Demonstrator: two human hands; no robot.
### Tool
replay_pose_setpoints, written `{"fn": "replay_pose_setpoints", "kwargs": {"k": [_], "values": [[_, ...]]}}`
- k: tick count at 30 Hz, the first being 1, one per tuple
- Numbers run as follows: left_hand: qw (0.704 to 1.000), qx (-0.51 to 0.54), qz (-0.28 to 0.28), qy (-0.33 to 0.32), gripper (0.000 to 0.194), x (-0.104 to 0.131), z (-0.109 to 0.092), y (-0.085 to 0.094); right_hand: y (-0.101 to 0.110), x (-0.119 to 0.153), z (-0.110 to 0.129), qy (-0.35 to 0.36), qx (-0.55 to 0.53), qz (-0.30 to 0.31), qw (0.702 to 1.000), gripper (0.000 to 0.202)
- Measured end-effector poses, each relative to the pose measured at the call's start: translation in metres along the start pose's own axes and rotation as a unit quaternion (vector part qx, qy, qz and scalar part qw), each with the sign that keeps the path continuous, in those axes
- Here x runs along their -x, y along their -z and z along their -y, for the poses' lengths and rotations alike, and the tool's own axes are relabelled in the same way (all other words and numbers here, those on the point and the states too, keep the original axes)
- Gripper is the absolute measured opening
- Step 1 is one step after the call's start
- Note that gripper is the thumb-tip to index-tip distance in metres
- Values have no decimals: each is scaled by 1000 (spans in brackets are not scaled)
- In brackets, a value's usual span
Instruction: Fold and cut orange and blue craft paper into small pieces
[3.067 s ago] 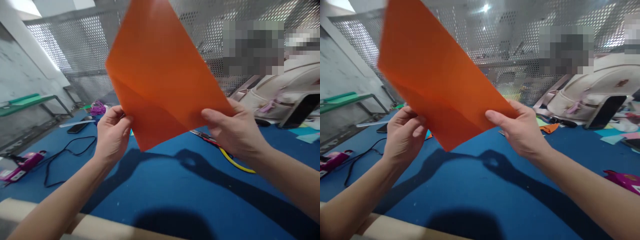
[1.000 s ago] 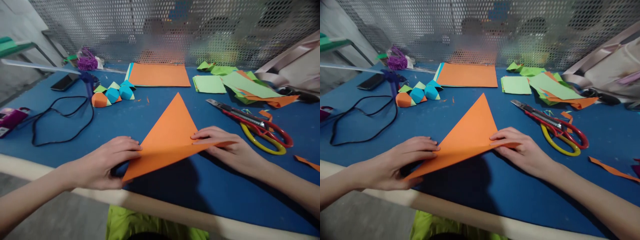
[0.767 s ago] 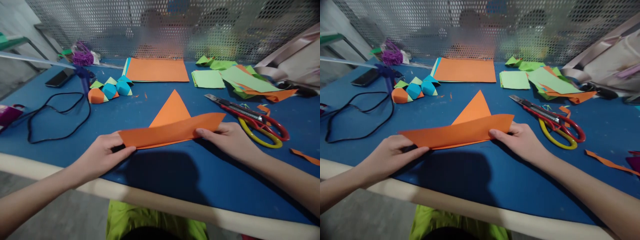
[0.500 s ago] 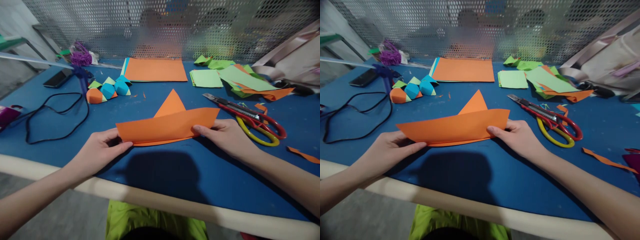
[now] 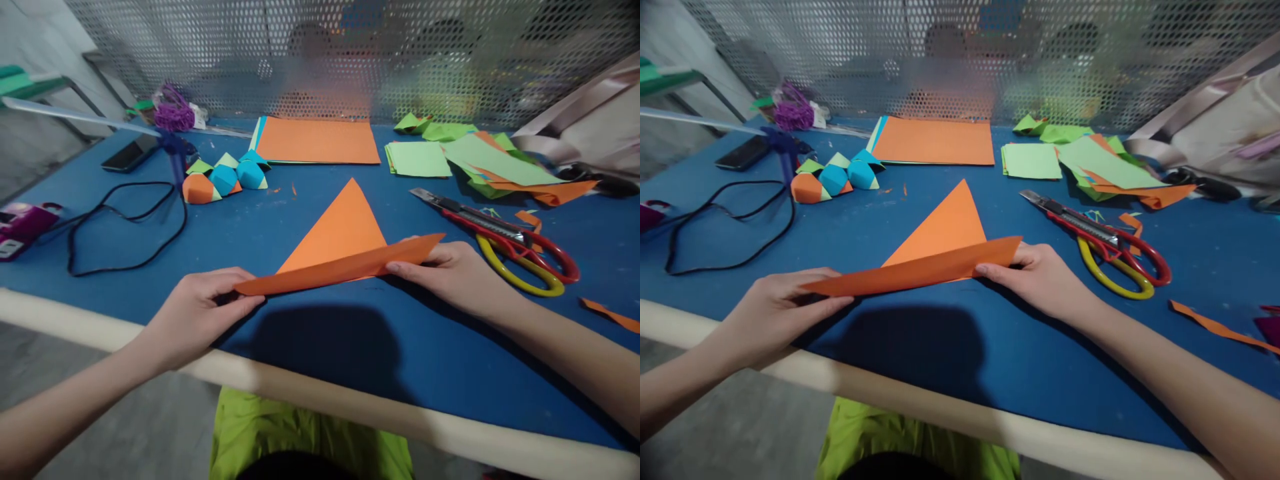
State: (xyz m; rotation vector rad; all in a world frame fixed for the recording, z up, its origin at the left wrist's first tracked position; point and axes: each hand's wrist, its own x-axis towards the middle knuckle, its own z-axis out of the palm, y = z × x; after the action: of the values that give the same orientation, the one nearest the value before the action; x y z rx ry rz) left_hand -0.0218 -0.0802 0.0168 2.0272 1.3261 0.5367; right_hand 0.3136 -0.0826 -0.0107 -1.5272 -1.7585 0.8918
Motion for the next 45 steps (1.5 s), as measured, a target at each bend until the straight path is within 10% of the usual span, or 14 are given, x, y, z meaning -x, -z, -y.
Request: {"fn": "replay_pose_setpoints", "kwargs": {"k": [45], "values": [[964, 112, 25, 239, 13, -14, -5, 1, -7, -1, 14, -79, 126, -65, 987, 35]]}}
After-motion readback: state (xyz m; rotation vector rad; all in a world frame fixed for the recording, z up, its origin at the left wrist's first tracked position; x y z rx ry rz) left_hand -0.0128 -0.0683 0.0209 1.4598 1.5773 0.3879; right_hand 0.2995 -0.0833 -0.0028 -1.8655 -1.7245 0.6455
